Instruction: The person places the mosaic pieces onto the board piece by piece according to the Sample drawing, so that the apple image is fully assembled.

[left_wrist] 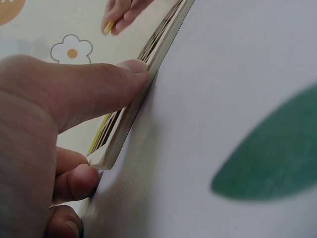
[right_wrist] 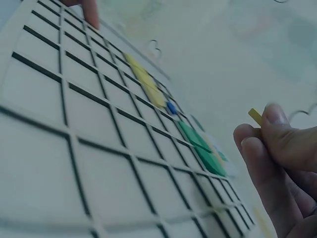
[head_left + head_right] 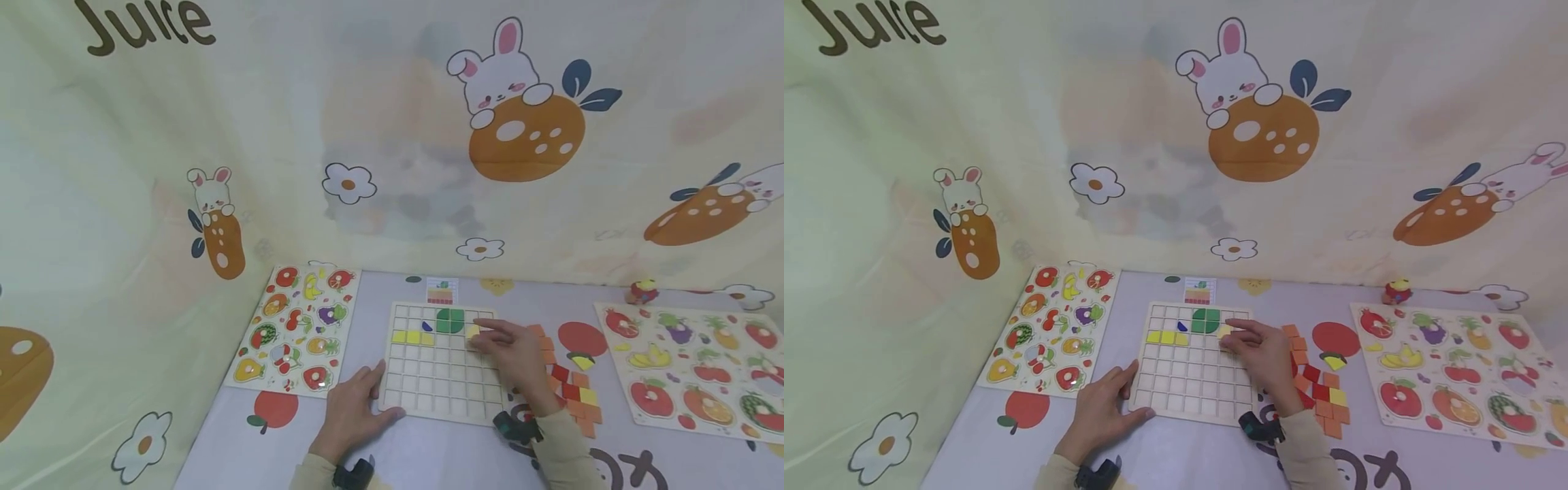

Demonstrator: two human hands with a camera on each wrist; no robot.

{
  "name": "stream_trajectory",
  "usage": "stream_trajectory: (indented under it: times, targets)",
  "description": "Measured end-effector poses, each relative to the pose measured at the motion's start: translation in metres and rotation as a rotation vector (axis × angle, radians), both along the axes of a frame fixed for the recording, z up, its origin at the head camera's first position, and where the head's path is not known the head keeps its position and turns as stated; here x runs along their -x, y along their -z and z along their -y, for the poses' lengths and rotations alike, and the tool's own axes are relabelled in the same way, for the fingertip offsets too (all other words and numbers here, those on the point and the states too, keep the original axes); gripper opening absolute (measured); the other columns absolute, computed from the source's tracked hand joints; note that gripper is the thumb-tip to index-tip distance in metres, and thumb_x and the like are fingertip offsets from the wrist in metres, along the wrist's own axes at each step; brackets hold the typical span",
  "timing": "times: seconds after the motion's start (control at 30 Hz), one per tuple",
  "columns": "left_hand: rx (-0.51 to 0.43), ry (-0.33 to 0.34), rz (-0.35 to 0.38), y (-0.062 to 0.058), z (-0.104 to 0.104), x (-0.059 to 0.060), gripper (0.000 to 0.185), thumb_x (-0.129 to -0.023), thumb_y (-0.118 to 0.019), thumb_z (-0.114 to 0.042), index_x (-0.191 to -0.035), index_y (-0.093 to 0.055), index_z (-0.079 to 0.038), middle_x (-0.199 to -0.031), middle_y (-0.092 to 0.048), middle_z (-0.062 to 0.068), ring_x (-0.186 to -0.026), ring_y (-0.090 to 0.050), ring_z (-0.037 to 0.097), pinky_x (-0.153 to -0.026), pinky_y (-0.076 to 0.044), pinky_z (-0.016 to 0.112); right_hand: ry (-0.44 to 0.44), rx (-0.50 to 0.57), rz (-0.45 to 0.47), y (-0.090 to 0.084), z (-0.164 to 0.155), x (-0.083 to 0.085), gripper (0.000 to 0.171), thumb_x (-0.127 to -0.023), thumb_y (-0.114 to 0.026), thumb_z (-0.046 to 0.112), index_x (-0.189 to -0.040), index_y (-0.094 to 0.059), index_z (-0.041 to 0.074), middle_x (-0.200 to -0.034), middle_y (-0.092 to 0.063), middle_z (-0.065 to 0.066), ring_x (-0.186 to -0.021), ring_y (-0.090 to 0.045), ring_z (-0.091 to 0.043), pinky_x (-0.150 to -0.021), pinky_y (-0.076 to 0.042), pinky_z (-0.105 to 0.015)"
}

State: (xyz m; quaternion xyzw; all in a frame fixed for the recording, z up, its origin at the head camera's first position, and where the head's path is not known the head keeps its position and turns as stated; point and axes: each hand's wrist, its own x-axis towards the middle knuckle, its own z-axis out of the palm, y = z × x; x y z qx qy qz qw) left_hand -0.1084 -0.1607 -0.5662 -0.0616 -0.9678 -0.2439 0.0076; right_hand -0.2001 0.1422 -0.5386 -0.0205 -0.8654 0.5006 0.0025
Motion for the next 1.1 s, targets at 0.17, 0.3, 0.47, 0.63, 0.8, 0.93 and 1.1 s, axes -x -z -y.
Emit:
stream_trajectory:
  times: [0.17,0.3,0.47,0.63,0.8,0.93,1.1]
  targets:
    - [0.003,0.000,0.008,0.000,-0.001,0.001,0.090,-0.079,-0.085,-0.060,-0.154,-0.058,-0.017,-0.083,-0.045,-0.014,-0.066,-0.037,0.001,-0.061,-0.028,0.022,-0.032,-0.036,-0.004,0.007,0.020,0.004,0.033,-0.092,-0.085,0.028,-0.123,-0.078,0.018,-0.104,-0.080,-0.006,-0.093,-0.078,-0.023,-0.079,-0.056,-0.024]
    - [0.010,-0.002,0.025,0.000,-0.001,0.001,0.090,-0.080,-0.084,-0.061,-0.155,-0.057,-0.018,-0.084,-0.045,-0.014,-0.068,-0.038,0.001,-0.062,-0.029,0.022,-0.090,-0.107,-0.013,0.014,0.032,0.007,0.032,-0.090,-0.087,0.027,-0.120,-0.078,0.019,-0.102,-0.077,-0.001,-0.092,-0.071,-0.020,-0.080,-0.055,-0.029]
    - [0.016,0.002,0.034,0.001,-0.001,0.001,0.091,-0.081,-0.084,-0.061,-0.155,-0.056,-0.018,-0.085,-0.045,-0.014,-0.069,-0.039,0.001,-0.062,-0.030,0.022,-0.143,-0.161,-0.050,0.020,0.040,0.008,0.035,-0.088,-0.089,0.027,-0.121,-0.078,0.021,-0.100,-0.071,0.002,-0.088,-0.060,-0.020,-0.071,-0.051,-0.028]
    - [0.025,-0.002,0.042,0.001,-0.002,0.001,0.091,-0.081,-0.083,-0.061,-0.156,-0.056,-0.018,-0.085,-0.045,-0.013,-0.070,-0.040,0.002,-0.063,-0.031,0.023,-0.143,-0.259,-0.087,0.020,0.045,0.010,0.035,-0.084,-0.091,0.029,-0.116,-0.081,0.019,-0.097,-0.069,0.002,-0.083,-0.055,-0.019,-0.069,-0.045,-0.030]
    - [0.037,-0.001,0.037,0.002,-0.001,0.002,0.091,-0.081,-0.083,-0.061,-0.156,-0.055,-0.018,-0.085,-0.045,-0.013,-0.070,-0.040,0.002,-0.063,-0.031,0.023,-0.132,-0.315,-0.079,0.018,0.049,0.010,0.036,-0.082,-0.093,0.029,-0.114,-0.082,0.017,-0.097,-0.070,0.000,-0.082,-0.055,-0.020,-0.069,-0.045,-0.032]
    - [0.036,0.002,0.033,0.002,-0.001,0.002,0.091,-0.081,-0.083,-0.062,-0.156,-0.055,-0.018,-0.085,-0.045,-0.013,-0.069,-0.039,0.002,-0.062,-0.030,0.022,-0.116,-0.320,-0.093,0.018,0.049,0.010,0.036,-0.082,-0.093,0.029,-0.114,-0.082,0.016,-0.098,-0.070,-0.001,-0.081,-0.056,-0.020,-0.068,-0.045,-0.031]
    - [0.040,-0.001,0.035,0.002,0.000,0.001,0.091,-0.081,-0.083,-0.061,-0.156,-0.056,-0.018,-0.085,-0.045,-0.013,-0.069,-0.039,0.002,-0.062,-0.030,0.023,-0.113,-0.306,-0.100,0.020,0.049,0.011,0.036,-0.082,-0.092,0.028,-0.115,-0.082,0.017,-0.097,-0.069,-0.001,-0.079,-0.055,-0.019,-0.065,-0.044,-0.030]
